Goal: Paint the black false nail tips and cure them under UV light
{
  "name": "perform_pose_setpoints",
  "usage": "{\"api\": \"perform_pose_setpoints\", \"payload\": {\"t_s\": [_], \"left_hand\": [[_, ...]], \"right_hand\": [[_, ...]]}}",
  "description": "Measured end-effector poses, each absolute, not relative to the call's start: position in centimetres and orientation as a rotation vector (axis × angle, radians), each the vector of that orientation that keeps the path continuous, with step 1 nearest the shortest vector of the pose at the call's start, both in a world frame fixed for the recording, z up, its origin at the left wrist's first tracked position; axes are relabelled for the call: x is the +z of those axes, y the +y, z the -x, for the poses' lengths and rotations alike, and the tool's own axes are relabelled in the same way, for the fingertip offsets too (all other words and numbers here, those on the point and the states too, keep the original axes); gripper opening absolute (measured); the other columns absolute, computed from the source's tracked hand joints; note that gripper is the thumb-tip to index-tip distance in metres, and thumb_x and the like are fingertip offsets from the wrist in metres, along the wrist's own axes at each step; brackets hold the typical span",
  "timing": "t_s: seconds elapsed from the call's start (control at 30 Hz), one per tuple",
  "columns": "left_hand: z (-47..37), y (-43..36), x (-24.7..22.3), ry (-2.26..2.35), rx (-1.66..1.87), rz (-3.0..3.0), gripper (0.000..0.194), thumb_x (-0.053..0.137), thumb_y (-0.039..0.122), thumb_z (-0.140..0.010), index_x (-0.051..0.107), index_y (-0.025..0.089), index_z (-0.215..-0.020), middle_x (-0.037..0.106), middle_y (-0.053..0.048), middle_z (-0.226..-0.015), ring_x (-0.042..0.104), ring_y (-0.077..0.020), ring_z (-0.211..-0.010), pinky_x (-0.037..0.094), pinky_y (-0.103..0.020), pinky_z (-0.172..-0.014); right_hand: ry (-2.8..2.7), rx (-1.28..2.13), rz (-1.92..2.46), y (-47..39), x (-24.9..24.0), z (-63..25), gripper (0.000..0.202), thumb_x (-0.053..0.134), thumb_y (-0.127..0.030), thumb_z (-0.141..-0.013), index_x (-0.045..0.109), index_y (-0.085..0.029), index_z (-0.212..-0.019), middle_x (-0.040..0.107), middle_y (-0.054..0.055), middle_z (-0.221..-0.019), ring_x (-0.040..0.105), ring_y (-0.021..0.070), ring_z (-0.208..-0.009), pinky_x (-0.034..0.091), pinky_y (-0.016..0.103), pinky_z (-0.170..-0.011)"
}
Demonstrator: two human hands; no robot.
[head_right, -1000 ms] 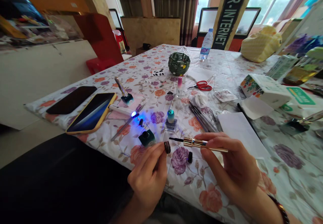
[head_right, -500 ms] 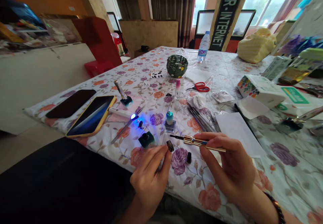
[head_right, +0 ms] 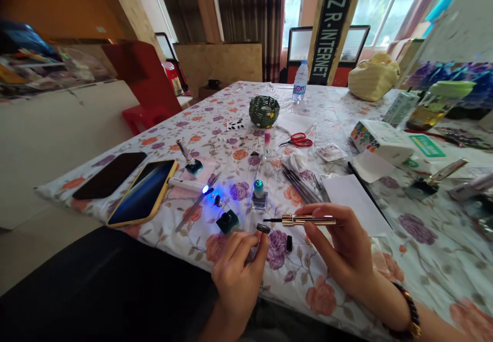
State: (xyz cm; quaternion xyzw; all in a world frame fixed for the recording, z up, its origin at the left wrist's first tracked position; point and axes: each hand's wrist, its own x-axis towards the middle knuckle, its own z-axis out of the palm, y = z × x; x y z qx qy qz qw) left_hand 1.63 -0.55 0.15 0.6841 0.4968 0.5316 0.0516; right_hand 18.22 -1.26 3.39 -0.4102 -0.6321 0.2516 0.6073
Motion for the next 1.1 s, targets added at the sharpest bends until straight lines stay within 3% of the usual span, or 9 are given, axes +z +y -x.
{"api": "perform_pose_setpoints", "payload": {"t_s": [0.37,0.57,0.9,1.1], "left_hand": [[-1.6,-0.3,-0.1,1.572,1.468,-2.188,0.021,0.056,0.014,-0.079,0.058,0.017,-0.058,0.055,0.0,-0.057,0.051,-0.0126,-0.059,0.04,-0.025,-0.062],[-1.3,-0.8,0.0,1.685,1.34,-2.311,0.02,0.055,0.015,-0.08,0.06,0.017,-0.06,0.054,-0.001,-0.057,0.051,-0.0155,-0.06,0.038,-0.028,-0.058],[-0.4,-1.2,-0.1,1.65,1.192,-2.284,0.014,0.051,0.016,-0.082,0.065,0.015,-0.084,0.058,-0.003,-0.066,0.056,-0.0191,-0.066,0.045,-0.031,-0.058],[0.5,-2.2,-0.6,1.599,1.373,-2.262,0.021,0.052,0.021,-0.083,0.063,0.015,-0.099,0.058,-0.003,-0.067,0.057,-0.0185,-0.064,0.048,-0.034,-0.062]], "right_hand": [[-1.294,0.577,1.124,-0.6,3.5,-18.2,0.017,0.06,-0.018,-0.078,0.053,-0.023,-0.093,0.063,0.001,-0.085,0.06,0.0109,-0.069,0.051,0.022,-0.062],[-1.251,0.529,1.266,-0.2,3.6,-18.6,0.016,0.062,-0.03,-0.076,0.053,-0.021,-0.086,0.061,0.0,-0.075,0.053,0.0101,-0.057,0.044,0.021,-0.048],[-1.765,0.196,1.278,0.9,9.0,-14.2,0.012,0.059,-0.028,-0.079,0.051,-0.021,-0.084,0.061,-0.002,-0.068,0.057,0.0092,-0.057,0.043,0.019,-0.051],[-2.013,0.078,1.158,2.5,10.7,-11.0,0.011,0.056,-0.027,-0.082,0.05,-0.02,-0.089,0.062,-0.003,-0.065,0.055,0.0073,-0.054,0.042,0.018,-0.054]]}}
